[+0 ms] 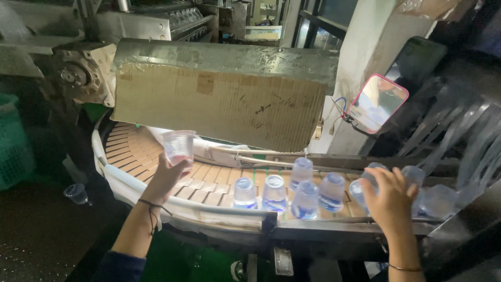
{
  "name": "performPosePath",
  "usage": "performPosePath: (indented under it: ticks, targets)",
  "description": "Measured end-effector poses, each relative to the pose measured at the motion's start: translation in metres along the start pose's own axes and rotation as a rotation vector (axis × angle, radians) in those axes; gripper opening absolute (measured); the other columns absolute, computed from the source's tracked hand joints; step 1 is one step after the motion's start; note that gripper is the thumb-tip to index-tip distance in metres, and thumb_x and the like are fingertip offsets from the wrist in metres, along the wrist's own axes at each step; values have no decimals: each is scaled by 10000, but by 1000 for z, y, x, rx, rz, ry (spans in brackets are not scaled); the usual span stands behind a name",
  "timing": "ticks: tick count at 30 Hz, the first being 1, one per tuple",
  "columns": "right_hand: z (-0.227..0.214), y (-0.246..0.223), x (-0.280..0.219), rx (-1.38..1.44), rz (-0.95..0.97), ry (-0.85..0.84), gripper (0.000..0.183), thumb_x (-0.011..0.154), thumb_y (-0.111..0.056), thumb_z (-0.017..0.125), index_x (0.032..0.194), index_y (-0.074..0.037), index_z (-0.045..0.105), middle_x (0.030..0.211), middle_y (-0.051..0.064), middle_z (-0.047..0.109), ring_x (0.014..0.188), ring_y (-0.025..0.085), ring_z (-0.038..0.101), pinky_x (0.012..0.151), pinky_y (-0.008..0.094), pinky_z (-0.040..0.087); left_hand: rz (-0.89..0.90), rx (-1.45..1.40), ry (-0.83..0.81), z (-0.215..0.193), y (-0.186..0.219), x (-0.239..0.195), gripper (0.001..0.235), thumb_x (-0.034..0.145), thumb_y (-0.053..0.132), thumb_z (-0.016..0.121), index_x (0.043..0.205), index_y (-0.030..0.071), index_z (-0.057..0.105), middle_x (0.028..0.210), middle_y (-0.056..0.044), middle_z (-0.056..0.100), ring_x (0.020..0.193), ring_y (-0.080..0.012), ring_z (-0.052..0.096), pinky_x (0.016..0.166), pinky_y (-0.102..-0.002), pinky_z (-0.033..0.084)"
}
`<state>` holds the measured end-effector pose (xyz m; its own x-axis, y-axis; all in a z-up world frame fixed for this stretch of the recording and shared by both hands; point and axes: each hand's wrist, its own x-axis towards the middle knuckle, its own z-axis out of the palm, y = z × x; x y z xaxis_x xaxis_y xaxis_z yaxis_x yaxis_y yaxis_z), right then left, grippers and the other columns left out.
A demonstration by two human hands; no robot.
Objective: The person repeatedly picks up clear plastic cups from a curved conveyor belt and reorients them upright before placing them back on the belt. The hands work continuously along the belt, handling cups one at a time or in small groups to ensure consistent orientation as they move forward.
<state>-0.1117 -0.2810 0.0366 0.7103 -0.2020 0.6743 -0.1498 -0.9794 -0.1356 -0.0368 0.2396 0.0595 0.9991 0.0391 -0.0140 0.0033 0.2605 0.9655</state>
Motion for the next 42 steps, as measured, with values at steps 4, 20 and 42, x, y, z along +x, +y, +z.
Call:
performPosePath:
  ticks: [4, 20, 42]
  targets:
    - [2, -69, -15, 170, -484, -194, 593, 874, -623, 610, 1358, -280, 602, 1512, 37, 528, 1506, 382, 312, 1130, 809, 112, 19, 800, 169, -31, -19, 27, 663, 848, 257, 686, 1415, 81, 389, 1250, -158, 621, 925, -272, 660, 702, -360, 562]
    - [64, -57, -21, 308, -49, -269, 571, 897, -647, 528, 1313, -275, 650, 1457, -65, 619, 1540, 339, 342, 1150, 683, 153, 223, 694, -168, 19, -40, 34, 826, 825, 651, 540, 1474, 149, 454, 1469, -152, 570, 1337, -308, 576, 1087, -457, 479]
    - [46, -61, -19, 596, -78, -286, 400, 922, -381, 650, 1258, -165, 675, 1464, 97, 620, 1455, 295, 486, 1157, 449, 389, 188, 1169, 69, -20, -73, 28, 688, 914, 558, 651, 1367, 54, 529, 1180, -160, 677, 1096, -282, 676, 854, -379, 615]
